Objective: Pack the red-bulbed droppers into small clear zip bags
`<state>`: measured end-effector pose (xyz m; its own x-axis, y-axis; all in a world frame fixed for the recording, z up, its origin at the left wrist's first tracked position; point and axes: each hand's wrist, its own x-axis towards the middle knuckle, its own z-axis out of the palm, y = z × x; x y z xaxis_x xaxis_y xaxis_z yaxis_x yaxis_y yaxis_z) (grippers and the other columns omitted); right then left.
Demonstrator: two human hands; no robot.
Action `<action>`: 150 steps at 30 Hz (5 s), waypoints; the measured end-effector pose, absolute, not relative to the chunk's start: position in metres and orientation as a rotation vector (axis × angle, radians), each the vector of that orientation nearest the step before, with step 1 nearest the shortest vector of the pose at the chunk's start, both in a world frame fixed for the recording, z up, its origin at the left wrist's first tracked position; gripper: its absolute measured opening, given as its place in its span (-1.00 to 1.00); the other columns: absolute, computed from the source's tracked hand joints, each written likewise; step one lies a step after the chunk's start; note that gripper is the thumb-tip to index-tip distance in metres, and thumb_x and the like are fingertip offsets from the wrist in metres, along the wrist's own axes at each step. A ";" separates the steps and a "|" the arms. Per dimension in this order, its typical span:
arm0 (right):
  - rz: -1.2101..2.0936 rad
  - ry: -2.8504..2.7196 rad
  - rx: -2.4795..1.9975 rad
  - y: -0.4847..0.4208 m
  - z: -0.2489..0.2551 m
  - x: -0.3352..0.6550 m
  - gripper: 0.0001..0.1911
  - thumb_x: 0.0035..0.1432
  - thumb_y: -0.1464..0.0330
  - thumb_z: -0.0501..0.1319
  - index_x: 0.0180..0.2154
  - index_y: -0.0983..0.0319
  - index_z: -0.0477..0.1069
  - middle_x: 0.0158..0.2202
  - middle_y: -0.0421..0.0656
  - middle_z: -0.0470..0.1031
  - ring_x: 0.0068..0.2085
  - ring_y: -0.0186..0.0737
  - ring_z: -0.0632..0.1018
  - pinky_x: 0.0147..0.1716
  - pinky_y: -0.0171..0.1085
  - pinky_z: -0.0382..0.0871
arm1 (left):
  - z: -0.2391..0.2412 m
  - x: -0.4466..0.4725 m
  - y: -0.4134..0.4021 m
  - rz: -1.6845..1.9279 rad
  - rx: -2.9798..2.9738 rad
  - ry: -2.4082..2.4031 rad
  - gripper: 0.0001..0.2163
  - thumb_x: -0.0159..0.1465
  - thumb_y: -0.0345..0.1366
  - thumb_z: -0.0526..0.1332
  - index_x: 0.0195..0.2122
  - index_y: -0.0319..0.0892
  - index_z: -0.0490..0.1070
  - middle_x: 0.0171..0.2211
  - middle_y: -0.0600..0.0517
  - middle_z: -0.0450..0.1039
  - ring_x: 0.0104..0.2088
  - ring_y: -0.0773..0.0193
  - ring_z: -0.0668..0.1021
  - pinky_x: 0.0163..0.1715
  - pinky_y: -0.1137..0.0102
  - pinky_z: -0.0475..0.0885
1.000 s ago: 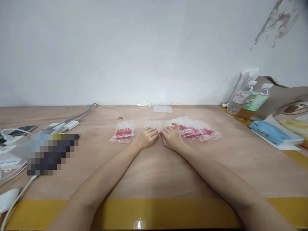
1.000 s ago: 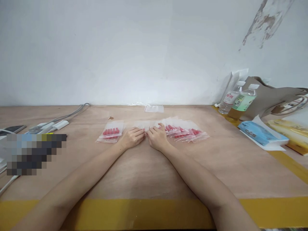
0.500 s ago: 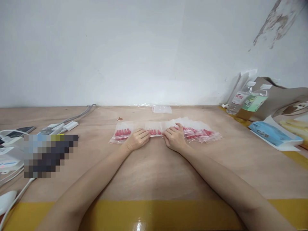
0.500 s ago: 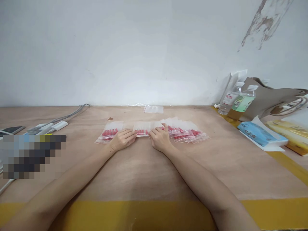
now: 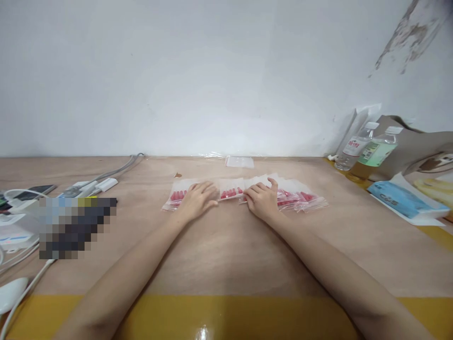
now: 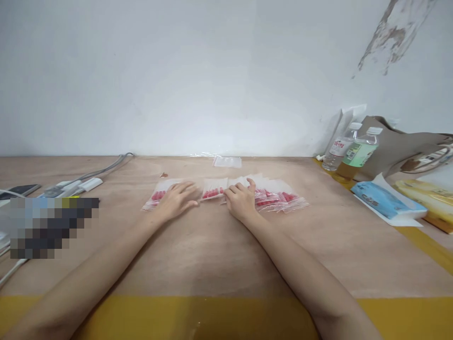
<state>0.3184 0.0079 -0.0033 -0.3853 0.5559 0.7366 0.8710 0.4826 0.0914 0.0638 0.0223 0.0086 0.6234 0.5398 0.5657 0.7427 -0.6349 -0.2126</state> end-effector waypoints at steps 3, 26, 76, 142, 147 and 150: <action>-0.562 -2.155 -1.214 0.005 0.002 0.327 -0.82 0.09 0.31 0.08 -0.43 0.19 0.43 -0.37 -0.18 0.48 -0.26 -0.21 0.38 0.05 0.04 -0.25 | 0.019 0.032 0.018 -0.401 -2.532 -1.297 -0.47 0.15 0.07 0.10 0.06 -0.13 0.26 0.15 -0.17 0.11 0.13 -0.03 0.21 0.05 0.05 0.10; -0.595 -2.313 -1.199 -0.004 0.013 0.317 -0.80 0.02 0.30 0.13 -0.31 0.22 0.44 -0.33 -0.09 0.48 -0.26 -0.15 0.38 -0.06 -0.03 -0.08 | -0.011 0.106 0.013 -0.902 -2.639 -1.251 -0.63 0.25 -0.24 0.11 0.07 -0.23 0.25 -0.03 -0.13 0.35 -0.04 0.13 0.42 -0.05 0.23 0.35; -0.547 -2.259 -0.949 0.017 -0.016 0.282 -0.77 0.17 0.40 -0.01 -0.36 0.23 0.41 -0.43 -0.18 0.46 -0.34 -0.29 0.35 -0.03 -0.10 -0.12 | -0.005 0.105 0.014 -0.736 -2.455 -0.774 -0.84 0.27 -0.41 0.03 -0.32 -0.22 0.40 -0.36 -0.02 0.47 -0.35 0.24 0.50 -0.28 0.32 0.38; -0.802 -2.317 -0.851 0.011 -0.014 0.277 -0.77 0.12 0.51 0.03 -0.47 0.24 0.40 -0.50 -0.19 0.42 -0.35 -0.30 0.29 -0.02 -0.01 -0.16 | -0.014 0.078 0.013 -0.965 -2.646 -0.931 -0.78 0.20 -0.22 0.17 -0.18 -0.19 0.43 -0.20 -0.08 0.43 -0.16 0.20 0.48 -0.13 0.28 0.40; -0.769 -2.310 -0.869 0.012 -0.016 0.276 -0.78 0.12 0.50 0.01 -0.46 0.25 0.40 -0.50 -0.19 0.41 -0.34 -0.30 0.29 0.00 0.01 -0.18 | -0.013 0.088 0.015 -0.934 -2.606 -0.774 -0.86 0.25 -0.36 0.08 -0.33 -0.18 0.44 -0.30 -0.02 0.47 -0.26 0.25 0.49 -0.20 0.32 0.42; -0.766 -2.295 -0.852 0.012 -0.018 0.276 -0.77 0.14 0.48 0.00 -0.42 0.25 0.41 -0.49 -0.19 0.41 -0.34 -0.30 0.29 0.00 0.00 -0.18 | -0.013 0.092 0.017 -0.907 -2.564 -0.709 -0.84 0.25 -0.39 0.06 -0.33 -0.21 0.43 -0.31 -0.05 0.47 -0.26 0.23 0.49 -0.23 0.31 0.42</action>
<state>0.2763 0.0121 -0.0176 -0.6354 0.3837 0.6701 0.7092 0.6333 0.3099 0.0917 0.0166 -0.0128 0.6734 0.3432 0.6548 0.5527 -0.8219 -0.1377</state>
